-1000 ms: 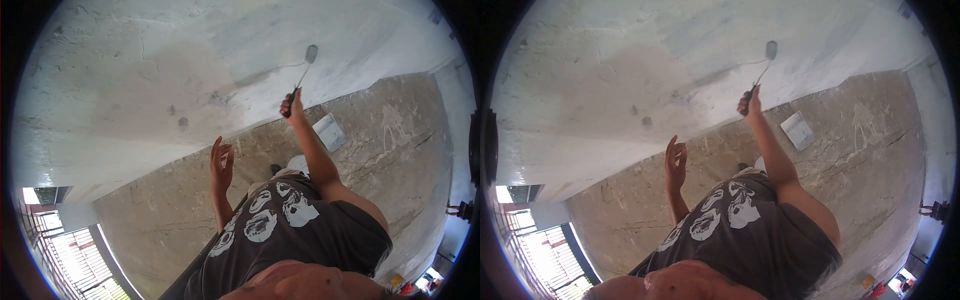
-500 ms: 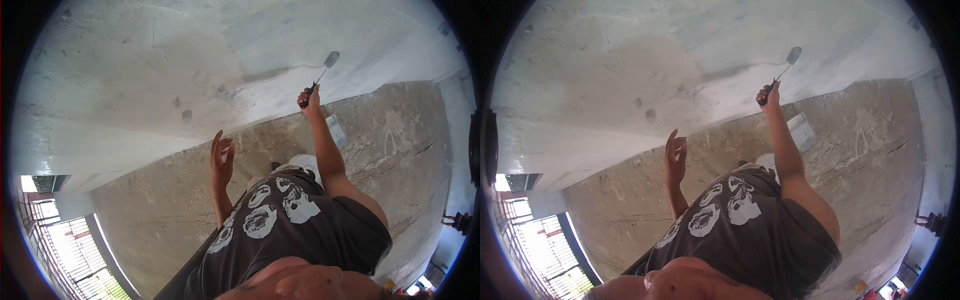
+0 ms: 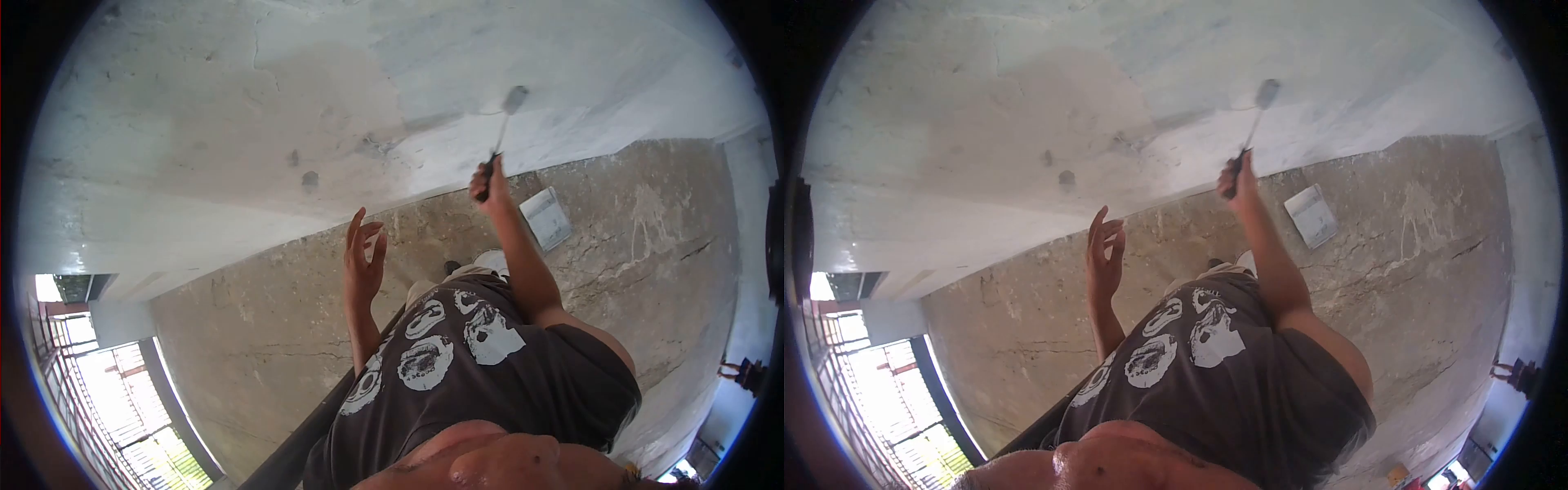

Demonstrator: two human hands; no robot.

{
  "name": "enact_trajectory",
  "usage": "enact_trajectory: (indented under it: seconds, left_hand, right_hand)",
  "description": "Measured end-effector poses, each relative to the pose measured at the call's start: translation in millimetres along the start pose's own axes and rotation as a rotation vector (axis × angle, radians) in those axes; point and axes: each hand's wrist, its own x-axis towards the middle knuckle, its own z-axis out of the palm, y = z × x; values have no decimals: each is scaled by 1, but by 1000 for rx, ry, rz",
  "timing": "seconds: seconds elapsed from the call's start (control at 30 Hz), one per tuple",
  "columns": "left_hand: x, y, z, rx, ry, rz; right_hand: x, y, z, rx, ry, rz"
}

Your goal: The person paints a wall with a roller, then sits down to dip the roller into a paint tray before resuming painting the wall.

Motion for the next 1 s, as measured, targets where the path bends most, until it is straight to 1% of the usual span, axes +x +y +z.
enact_trajectory:
  seconds: [0.03,0.1,0.13,0.2,0.23,0.27,0.3,0.37,0.4,0.43,0.47,0.5,0.57,0.6,0.7,0.73,0.8,0.87,0.9,1.0]
  left_hand:
    - [0,0,1,-4,6,32]
    - [-1,1,4,-14,-2,75]
    - [-2,2,5,-17,-26,61]
    - [0,4,5,-16,-59,58]
    - [0,3,6,-16,-59,50]
    - [0,2,7,-17,-58,39]
    - [2,0,8,-19,-64,41]
    - [1,-5,7,-82,-43,-45]
    - [0,-5,8,-73,-47,-50]
    - [0,-2,7,-24,-47,7]
    - [-1,1,6,23,-44,65]
    - [-2,2,6,24,-40,63]
    - [-4,5,8,0,-60,66]
    - [-5,4,9,-5,-56,64]
    - [-3,2,14,-25,-88,78]
    - [-3,2,15,-37,-87,56]
    - [-2,0,15,-47,-98,46]
    - [-2,-4,16,-89,-68,-18]
    - [-1,-6,16,-82,-78,-15]
    - [-3,-8,13,-20,-71,27]
  right_hand:
    - [22,-18,-18,73,-30,-81]
    - [22,-34,-3,82,70,-162]
    - [23,-31,-5,86,68,-176]
    - [20,-7,-3,62,-23,-73]
    - [4,13,7,-24,34,-35]
    - [0,31,5,11,33,131]
    - [-10,45,8,14,36,126]
    - [-27,68,19,-224,-25,174]
    - [-26,64,18,-244,42,128]
    - [-21,57,13,-253,114,90]
    - [-17,44,8,-227,150,38]
    - [-13,26,4,-210,182,-16]
    - [6,-12,-19,-136,107,-110]
    - [10,-22,-16,-123,127,-167]
    - [15,-14,-7,-80,104,-165]
    - [12,-2,-6,-89,81,-112]
    - [3,38,2,-39,130,94]
    - [-29,76,18,-271,53,222]
    - [-30,81,19,-260,54,218]
    - [-27,90,13,-438,55,194]
